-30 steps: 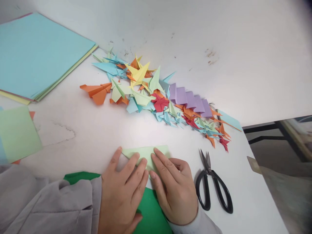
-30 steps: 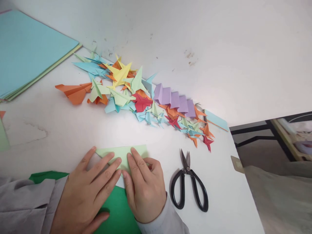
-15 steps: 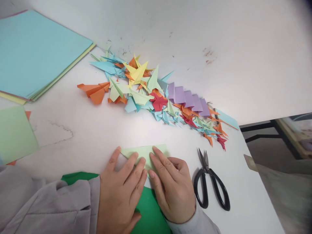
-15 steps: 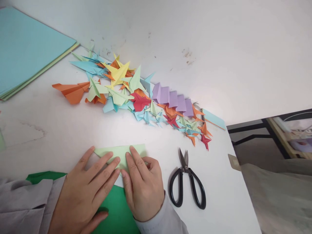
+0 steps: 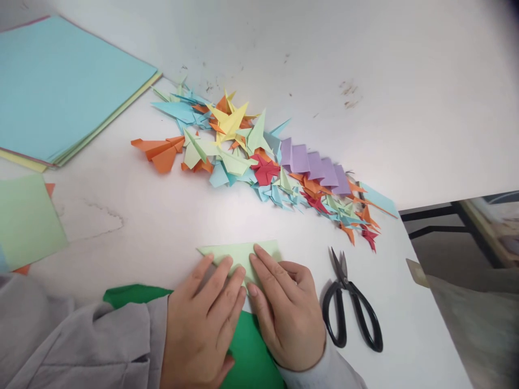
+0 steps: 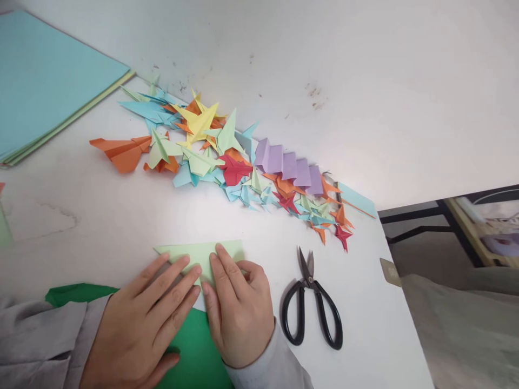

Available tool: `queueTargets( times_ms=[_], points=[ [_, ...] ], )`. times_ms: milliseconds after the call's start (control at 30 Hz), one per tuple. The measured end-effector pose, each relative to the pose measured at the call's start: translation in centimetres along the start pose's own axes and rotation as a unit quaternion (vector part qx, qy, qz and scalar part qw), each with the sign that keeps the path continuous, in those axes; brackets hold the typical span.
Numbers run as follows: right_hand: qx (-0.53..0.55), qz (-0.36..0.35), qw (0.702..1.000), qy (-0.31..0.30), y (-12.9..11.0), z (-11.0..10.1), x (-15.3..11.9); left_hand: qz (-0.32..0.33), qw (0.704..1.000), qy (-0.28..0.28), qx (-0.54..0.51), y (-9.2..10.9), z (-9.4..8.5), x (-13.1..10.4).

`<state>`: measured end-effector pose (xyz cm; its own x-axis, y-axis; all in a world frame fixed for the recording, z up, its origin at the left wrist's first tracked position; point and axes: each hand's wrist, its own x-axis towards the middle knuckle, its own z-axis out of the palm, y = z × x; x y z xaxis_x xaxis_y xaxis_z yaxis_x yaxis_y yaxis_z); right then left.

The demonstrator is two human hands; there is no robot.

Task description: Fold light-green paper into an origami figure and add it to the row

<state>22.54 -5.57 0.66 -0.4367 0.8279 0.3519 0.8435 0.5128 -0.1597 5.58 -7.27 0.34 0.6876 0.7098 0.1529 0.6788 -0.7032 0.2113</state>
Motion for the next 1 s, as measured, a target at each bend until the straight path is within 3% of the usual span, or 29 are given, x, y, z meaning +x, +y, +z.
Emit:
queueTargets(
  times_ms=[1000],
  points=[
    [0.012, -0.004, 1.0, 0.003, 0.05, 0.05, -0.15, -0.004, 0.999, -0.004, -0.04, -0.17, 0.32, 0.17]
  ],
)
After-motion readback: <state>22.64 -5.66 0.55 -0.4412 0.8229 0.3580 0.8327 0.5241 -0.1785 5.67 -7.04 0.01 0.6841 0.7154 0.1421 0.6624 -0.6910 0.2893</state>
